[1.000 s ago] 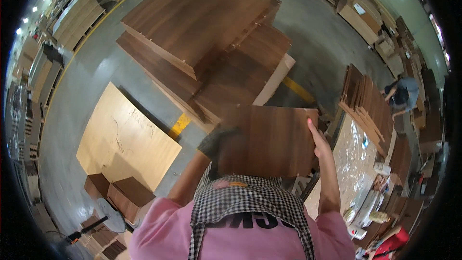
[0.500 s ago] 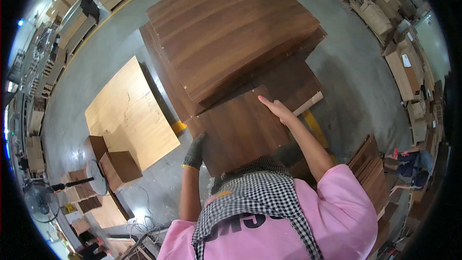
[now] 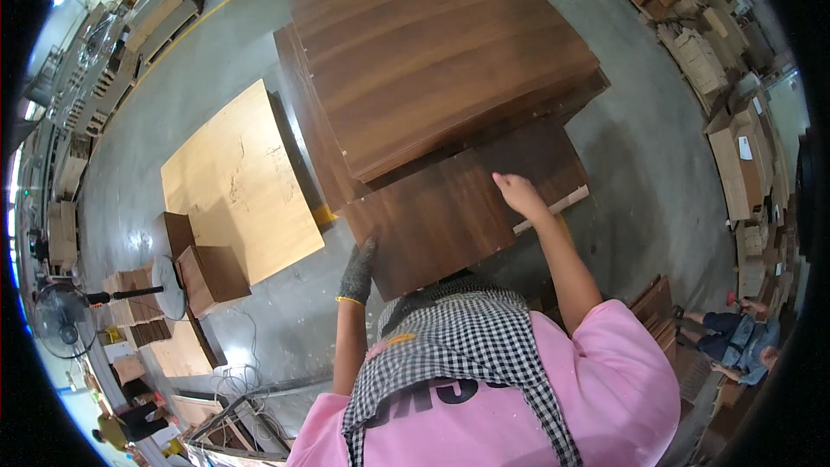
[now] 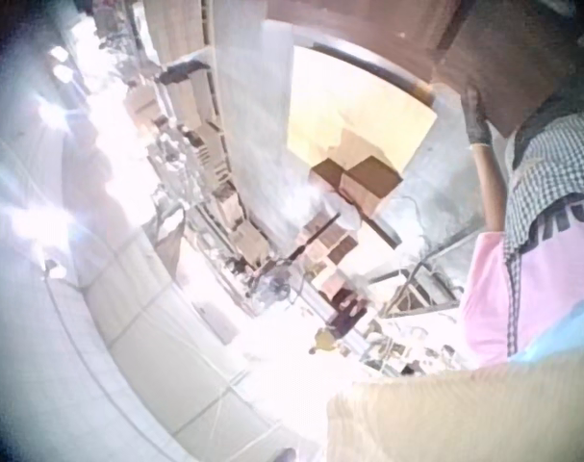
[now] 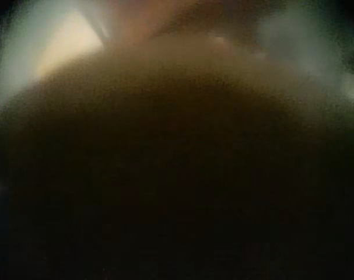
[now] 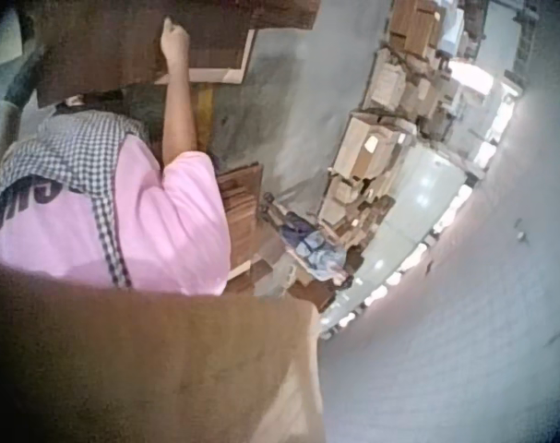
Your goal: The person wipes down various wooden panels and slats using a cloth, then stacks the cleaned pieces onto a large pile on the floor.
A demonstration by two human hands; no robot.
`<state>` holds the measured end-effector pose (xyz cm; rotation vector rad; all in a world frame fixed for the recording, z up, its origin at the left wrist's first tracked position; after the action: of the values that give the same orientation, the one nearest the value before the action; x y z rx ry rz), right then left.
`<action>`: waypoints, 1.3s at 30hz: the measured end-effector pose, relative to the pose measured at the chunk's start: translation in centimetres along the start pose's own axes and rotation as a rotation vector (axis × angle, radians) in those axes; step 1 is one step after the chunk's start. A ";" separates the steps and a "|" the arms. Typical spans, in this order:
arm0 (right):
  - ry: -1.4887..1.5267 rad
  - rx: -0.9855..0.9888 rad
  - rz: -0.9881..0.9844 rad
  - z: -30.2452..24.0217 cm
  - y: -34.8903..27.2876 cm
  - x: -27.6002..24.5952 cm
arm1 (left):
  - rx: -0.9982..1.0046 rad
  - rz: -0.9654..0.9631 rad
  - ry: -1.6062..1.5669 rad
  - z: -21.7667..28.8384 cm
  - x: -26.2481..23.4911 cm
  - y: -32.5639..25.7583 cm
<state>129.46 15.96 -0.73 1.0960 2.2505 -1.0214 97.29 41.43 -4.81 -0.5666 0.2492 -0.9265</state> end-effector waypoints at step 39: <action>0.697 0.357 -0.119 6.5 -10.8 1.5 | 0.129 0.052 0.074 8.7 5.1 -11.0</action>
<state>120.33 7.22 -1.20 1.6947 2.7558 -1.2675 96.55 35.16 8.74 -0.4061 0.2679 -0.9072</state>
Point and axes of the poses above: each hand's wrist, its own y-axis towards the middle knuckle, its own x-axis out of the palm, z = x × y, the point moved 5 cm from there along y, towards the middle knuckle, and after that the axes turned 7 degrees about y, right-handed, at the moved point
